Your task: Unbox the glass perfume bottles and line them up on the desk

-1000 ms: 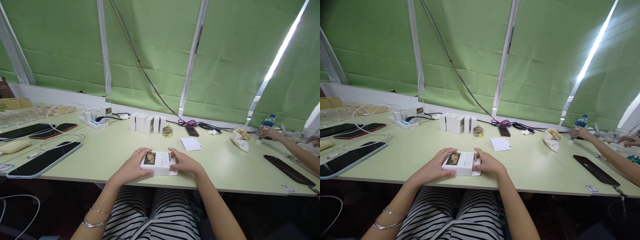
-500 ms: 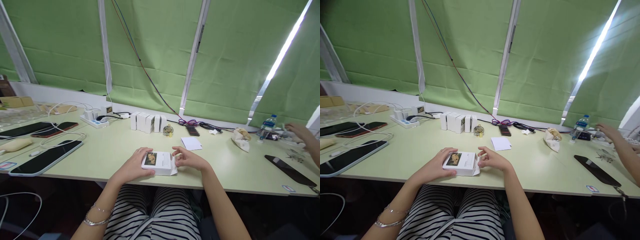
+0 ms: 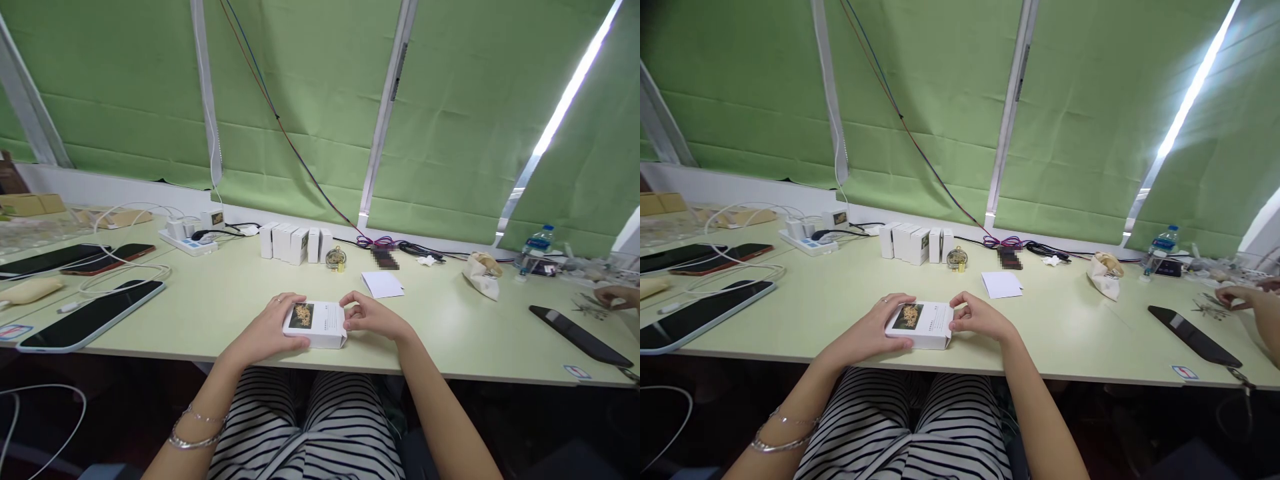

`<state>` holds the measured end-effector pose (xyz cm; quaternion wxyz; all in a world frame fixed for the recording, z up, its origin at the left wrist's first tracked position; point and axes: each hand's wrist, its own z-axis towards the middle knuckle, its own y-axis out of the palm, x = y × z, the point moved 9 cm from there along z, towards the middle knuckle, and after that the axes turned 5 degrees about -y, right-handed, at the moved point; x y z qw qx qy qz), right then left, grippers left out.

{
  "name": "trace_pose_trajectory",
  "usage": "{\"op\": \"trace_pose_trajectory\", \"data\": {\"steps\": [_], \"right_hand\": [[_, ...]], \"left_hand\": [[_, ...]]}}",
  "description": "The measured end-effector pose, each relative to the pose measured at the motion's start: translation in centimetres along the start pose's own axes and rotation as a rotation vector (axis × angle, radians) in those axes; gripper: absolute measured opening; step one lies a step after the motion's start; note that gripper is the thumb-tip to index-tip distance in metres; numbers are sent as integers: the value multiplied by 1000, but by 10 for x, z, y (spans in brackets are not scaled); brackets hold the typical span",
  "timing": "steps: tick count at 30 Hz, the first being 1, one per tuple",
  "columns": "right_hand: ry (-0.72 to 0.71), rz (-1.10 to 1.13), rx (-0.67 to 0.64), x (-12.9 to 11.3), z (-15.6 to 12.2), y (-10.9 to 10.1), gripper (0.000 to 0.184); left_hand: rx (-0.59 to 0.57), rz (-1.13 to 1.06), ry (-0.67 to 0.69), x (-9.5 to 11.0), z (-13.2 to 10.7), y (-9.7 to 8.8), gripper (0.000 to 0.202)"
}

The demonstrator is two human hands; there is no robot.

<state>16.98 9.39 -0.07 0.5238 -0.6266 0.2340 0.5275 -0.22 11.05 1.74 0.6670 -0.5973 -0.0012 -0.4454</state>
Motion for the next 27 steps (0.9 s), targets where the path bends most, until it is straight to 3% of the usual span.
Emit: {"op": "trace_pose_trajectory", "data": {"steps": [18, 27], "right_hand": [[71, -75, -42, 3, -3, 0, 34], [56, -83, -30, 1, -1, 1, 40]], "left_hand": [[7, 0, 14, 0, 0, 0, 65], [16, -13, 29, -2, 0, 0, 64]]}}
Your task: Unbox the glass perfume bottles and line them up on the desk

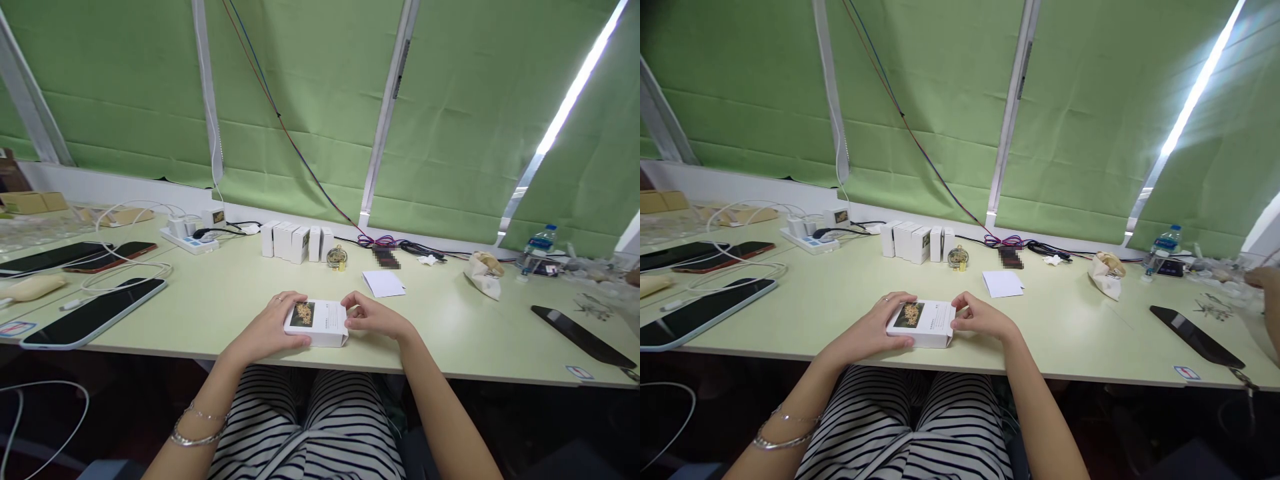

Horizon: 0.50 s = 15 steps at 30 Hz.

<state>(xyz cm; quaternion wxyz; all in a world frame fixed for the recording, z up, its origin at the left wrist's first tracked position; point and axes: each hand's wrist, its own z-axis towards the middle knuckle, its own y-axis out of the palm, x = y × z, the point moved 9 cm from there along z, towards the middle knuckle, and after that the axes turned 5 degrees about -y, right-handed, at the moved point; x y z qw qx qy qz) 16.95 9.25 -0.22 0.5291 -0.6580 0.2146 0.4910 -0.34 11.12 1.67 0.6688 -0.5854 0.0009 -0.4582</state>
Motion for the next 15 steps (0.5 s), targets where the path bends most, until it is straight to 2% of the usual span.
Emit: {"op": "trace_pose_trajectory", "data": {"steps": [5, 10, 15], "right_hand": [[-15, 74, 45, 3, 2, -3, 50], [34, 85, 19, 10, 2, -1, 36], [13, 46, 10, 5, 2, 2, 32]], "left_hand": [[-11, 18, 0, 0, 0, 1, 64], [-11, 24, -16, 0, 0, 0, 65], [-7, 15, -11, 0, -1, 0, 64]]}}
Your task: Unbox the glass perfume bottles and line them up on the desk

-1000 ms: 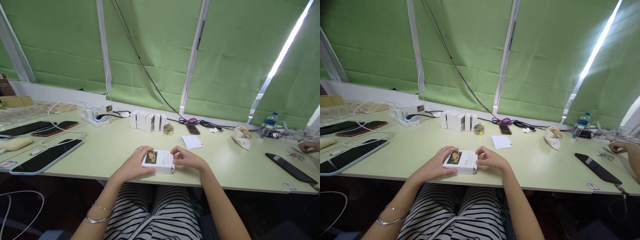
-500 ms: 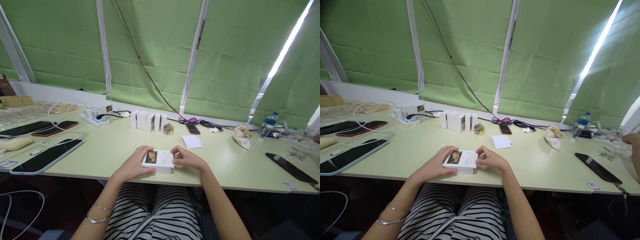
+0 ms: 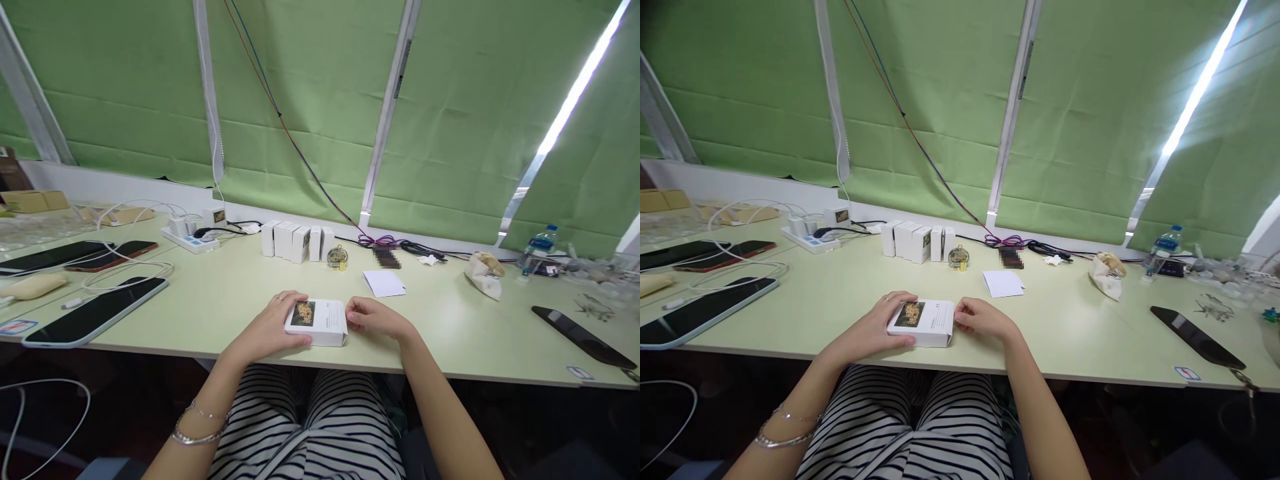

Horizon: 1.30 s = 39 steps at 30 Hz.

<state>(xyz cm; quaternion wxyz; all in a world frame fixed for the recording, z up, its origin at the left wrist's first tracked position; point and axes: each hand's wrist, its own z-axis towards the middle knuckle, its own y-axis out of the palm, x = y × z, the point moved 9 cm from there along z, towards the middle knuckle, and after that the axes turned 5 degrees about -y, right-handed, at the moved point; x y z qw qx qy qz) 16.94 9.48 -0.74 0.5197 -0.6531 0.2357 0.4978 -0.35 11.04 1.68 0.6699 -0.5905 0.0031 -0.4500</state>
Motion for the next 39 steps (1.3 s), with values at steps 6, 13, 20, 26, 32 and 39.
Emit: {"op": "trace_pose_trajectory", "data": {"steps": [6, 13, 20, 26, 32, 39], "right_hand": [[8, 8, 67, 1, 1, -4, 36], [-3, 21, 51, -3, 1, -1, 35], [1, 33, 57, -1, 2, -1, 34], [-30, 85, 92, 2, 5, -1, 37], [-83, 92, -1, -4, 2, 2, 48], [-62, 194, -100, -5, 0, 8, 64]], "left_hand": [[-8, 14, -10, 0, 0, 1, 64], [-7, 30, -1, 0, 1, 2, 65], [-2, 29, 17, -1, 1, 3, 63], [-11, 34, 11, -1, 1, 3, 64], [-23, 34, 8, -1, 1, 4, 62], [-26, 21, -8, -1, 1, 3, 63]]}}
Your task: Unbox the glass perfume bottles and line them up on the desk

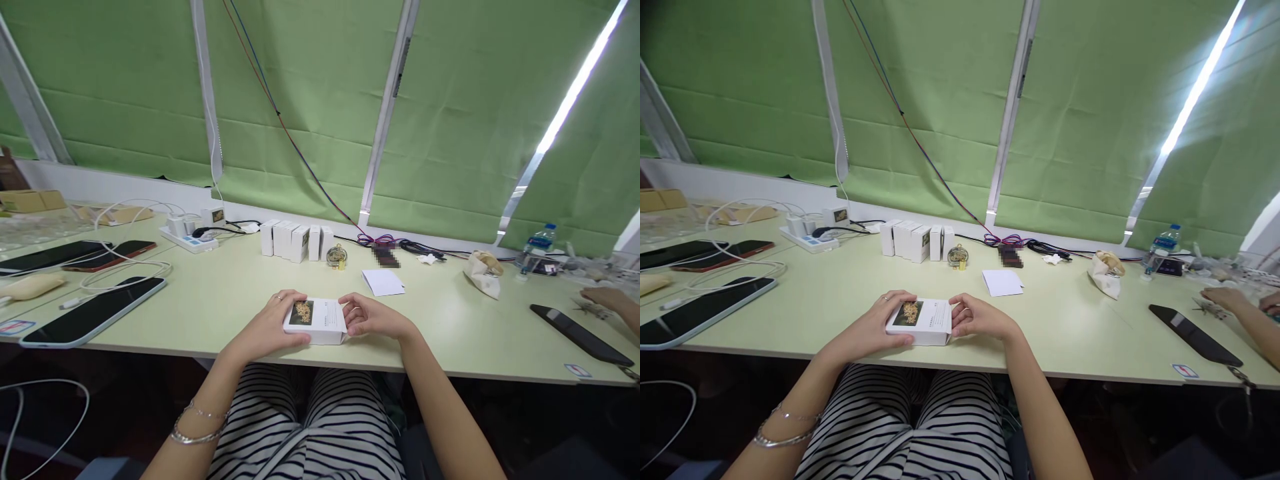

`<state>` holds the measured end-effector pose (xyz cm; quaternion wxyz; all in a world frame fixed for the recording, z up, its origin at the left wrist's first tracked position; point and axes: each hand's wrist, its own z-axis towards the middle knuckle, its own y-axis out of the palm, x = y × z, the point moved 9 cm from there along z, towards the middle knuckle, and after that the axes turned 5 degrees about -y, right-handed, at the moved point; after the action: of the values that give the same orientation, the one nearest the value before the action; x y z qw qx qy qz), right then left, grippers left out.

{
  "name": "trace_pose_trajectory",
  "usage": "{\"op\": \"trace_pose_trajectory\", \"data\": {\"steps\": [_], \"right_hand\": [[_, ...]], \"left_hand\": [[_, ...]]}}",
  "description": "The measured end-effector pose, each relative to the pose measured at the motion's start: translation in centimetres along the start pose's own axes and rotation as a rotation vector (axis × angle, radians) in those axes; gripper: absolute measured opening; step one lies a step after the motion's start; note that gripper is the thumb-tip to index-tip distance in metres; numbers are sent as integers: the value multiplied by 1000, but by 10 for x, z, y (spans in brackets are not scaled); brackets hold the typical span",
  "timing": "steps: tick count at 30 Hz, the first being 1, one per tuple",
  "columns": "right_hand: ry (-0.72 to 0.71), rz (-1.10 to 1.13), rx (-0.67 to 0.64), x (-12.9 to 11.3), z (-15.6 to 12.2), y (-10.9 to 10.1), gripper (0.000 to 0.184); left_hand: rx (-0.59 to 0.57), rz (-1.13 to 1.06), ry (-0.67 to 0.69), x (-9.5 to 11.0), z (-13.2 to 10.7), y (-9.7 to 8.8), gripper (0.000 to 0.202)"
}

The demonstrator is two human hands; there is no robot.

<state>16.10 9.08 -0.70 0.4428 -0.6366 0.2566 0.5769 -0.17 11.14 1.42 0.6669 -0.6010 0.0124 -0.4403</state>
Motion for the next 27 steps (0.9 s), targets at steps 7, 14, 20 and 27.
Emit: {"op": "trace_pose_trajectory", "data": {"steps": [7, 14, 20, 27], "right_hand": [[-11, -26, 93, 1, 3, -5, 60], [-29, -156, 209, 2, 8, -7, 49], [-41, -494, 213, -5, 2, -30, 57], [82, -1001, 583, -7, 15, -135, 37]], "left_hand": [[3, -9, 22, 1, 0, 0, 63], [6, -12, 23, 5, -1, -2, 61], [49, 8, -9, -1, 1, -1, 62], [102, 70, -78, -9, 1, -1, 54]]}}
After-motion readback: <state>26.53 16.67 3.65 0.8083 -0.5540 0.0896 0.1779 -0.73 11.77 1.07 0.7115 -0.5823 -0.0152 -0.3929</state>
